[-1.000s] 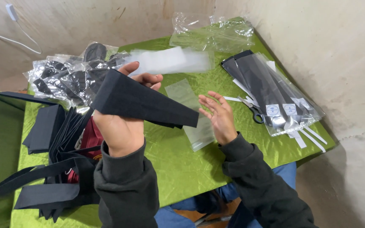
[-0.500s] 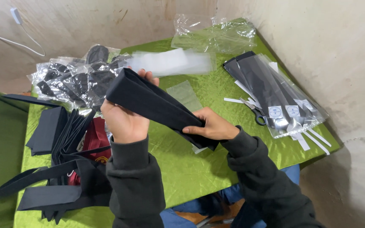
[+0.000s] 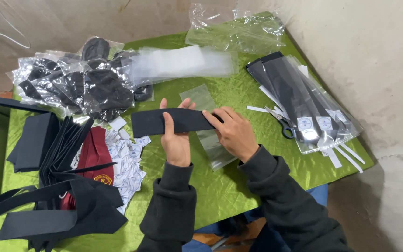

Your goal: Packaging a uniform accessory into a plastic sleeve and applying a label sticker.

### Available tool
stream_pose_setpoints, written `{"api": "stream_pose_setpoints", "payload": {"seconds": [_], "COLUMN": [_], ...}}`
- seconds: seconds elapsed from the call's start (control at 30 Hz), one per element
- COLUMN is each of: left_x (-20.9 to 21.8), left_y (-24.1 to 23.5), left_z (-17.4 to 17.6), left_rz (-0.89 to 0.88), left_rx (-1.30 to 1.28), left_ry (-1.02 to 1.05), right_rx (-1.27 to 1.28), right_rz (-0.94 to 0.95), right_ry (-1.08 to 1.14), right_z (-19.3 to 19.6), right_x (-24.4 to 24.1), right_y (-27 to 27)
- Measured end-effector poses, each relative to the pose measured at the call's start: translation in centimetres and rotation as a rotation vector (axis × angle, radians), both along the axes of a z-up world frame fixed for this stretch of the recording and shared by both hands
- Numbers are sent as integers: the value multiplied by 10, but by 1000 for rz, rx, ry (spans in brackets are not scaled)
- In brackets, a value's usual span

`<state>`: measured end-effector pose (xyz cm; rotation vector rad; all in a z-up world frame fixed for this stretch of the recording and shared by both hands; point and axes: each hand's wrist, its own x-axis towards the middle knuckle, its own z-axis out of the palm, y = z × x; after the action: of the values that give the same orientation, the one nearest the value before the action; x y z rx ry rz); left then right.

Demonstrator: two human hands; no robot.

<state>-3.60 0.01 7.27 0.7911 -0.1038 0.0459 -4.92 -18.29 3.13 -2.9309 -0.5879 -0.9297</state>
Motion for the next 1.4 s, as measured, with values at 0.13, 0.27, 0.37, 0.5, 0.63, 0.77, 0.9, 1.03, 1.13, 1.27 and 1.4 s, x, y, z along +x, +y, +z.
{"api": "stream_pose_setpoints", "payload": {"seconds": [0.13, 0.27, 0.37, 0.5, 0.63, 0.77, 0.9, 1.03, 1.13, 1.27, 1.4], "left_x": [17, 26, 31, 33, 32, 28, 32, 37, 42, 37, 38], "left_y": [13, 10, 2, -6, -10, -11, -12, -5, 3, 3, 2], "left_z": [-36, -60, -77, -88, -88, -95, -107, -105, -102, -74, -72], "left_rz": [-48, -117, -160, -185, -196, -216, -206, -195, -247, -245, -244], "left_rx": [16, 116, 56, 46, 54, 29, -14, -66, -40, -80, -70], "left_ry": [73, 107, 121, 151, 152, 127, 99, 121, 174, 282, 310], "right_rx": [26, 73, 236, 322, 308, 307, 379, 563, 548, 422, 283], "right_rz": [15, 50, 281, 334, 327, 378, 394, 489, 575, 754, 893], "right_ry": [-30, 45, -33, -95, -162, -262, -259, -110, 243, 674, 1266], "right_z": [-4, -7, -4, -19, -19, -8, -8, 4, 0, 24, 36], "right_x": [5, 7, 7, 15, 15, 14, 11, 0, -25, -115, -150], "right_y": [-1, 6, 19, 26, 26, 34, 37, 40, 30, 38, 30]}}
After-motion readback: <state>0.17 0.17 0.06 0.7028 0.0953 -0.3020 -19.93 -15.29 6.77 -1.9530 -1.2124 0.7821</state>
